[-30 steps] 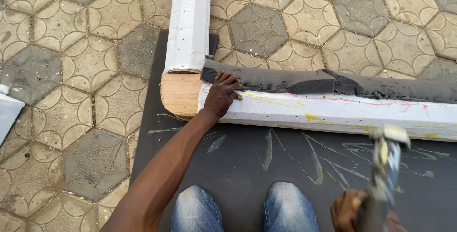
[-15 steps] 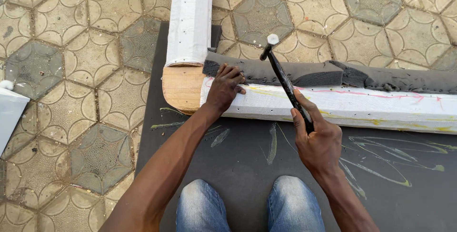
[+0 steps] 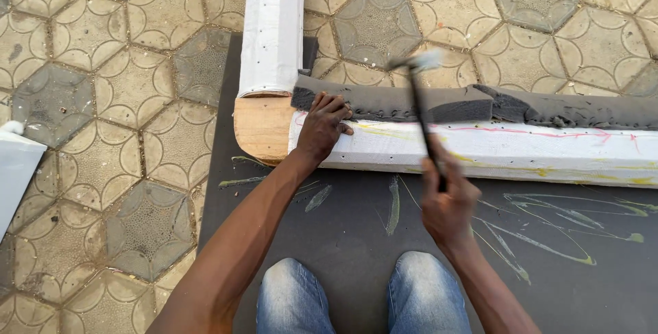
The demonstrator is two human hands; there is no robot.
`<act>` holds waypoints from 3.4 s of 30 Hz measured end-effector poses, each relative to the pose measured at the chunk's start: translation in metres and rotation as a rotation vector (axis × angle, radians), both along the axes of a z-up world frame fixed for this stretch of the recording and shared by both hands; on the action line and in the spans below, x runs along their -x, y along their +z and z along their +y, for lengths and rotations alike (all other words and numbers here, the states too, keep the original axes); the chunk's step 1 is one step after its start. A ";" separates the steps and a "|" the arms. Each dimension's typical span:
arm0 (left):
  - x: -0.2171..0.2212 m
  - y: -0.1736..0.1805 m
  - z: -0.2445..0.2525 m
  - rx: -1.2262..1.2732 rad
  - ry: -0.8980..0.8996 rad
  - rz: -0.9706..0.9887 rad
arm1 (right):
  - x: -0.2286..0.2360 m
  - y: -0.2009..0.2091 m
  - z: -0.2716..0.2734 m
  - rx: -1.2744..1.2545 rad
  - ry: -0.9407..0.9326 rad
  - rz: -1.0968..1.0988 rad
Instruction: Attaching foam padding to a wooden furniture frame using a hammer
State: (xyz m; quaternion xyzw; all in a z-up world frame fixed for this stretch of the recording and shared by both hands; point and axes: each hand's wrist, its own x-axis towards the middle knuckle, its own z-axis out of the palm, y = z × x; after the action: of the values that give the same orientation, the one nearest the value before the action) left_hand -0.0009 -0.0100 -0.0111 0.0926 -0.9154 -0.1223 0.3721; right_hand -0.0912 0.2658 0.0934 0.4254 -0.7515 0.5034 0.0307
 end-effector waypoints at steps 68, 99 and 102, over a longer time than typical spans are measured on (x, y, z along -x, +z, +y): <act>-0.006 -0.018 0.000 -0.077 0.105 0.022 | -0.029 0.015 -0.023 0.089 -0.057 -0.032; -0.066 0.060 -0.040 -0.156 -0.001 -0.151 | 0.055 -0.088 -0.251 -0.415 0.241 -0.342; -0.067 0.063 -0.049 -0.140 -0.001 -0.242 | 0.060 -0.091 -0.254 -0.435 0.258 -0.301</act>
State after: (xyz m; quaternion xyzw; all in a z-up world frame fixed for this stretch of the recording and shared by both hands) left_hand 0.0663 -0.0592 0.0518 0.1319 -0.9429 -0.1739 0.2515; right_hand -0.1509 0.0114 0.0021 0.4347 -0.7774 0.3878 -0.2373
